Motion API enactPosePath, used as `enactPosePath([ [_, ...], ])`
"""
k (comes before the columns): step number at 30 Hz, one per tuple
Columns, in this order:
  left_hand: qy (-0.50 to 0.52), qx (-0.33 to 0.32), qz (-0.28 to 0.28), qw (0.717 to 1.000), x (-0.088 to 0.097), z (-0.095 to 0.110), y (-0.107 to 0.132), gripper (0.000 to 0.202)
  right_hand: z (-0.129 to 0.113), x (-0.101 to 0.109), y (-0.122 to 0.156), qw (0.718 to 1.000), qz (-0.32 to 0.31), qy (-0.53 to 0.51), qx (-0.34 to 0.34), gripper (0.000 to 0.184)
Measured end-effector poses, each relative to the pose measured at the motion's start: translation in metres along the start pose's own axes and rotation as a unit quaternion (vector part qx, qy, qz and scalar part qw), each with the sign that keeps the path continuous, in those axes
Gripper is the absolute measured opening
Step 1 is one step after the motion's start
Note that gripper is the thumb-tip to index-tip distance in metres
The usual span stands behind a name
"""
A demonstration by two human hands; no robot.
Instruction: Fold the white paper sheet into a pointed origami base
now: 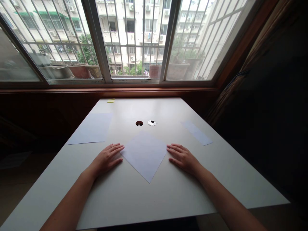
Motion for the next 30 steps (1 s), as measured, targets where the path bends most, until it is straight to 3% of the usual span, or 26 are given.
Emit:
enactPosePath([
  [8,0.010,-0.032,-0.021,0.999,-0.002,0.009,-0.007,0.066,-0.021,-0.017,-0.012,0.993,-0.031,-0.014,-0.117,0.097],
  [18,0.007,-0.033,-0.022,0.999,-0.004,0.009,-0.007,0.066,-0.034,-0.017,-0.036,0.991,-0.045,-0.079,-0.100,0.104],
  [30,-0.008,-0.049,-0.028,0.998,-0.005,0.011,-0.008,0.067,-0.047,-0.020,-0.048,0.982,-0.080,-0.079,-0.152,0.111],
])
Point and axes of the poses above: each hand's wrist, its own y-axis away from the middle knuckle, its own x-axis out of the back of the hand, z = x × y, the point moved 1 cm from there along -y, towards the middle knuckle, and after that the axes turned 3 degrees about -z, right-handed, at the moved point
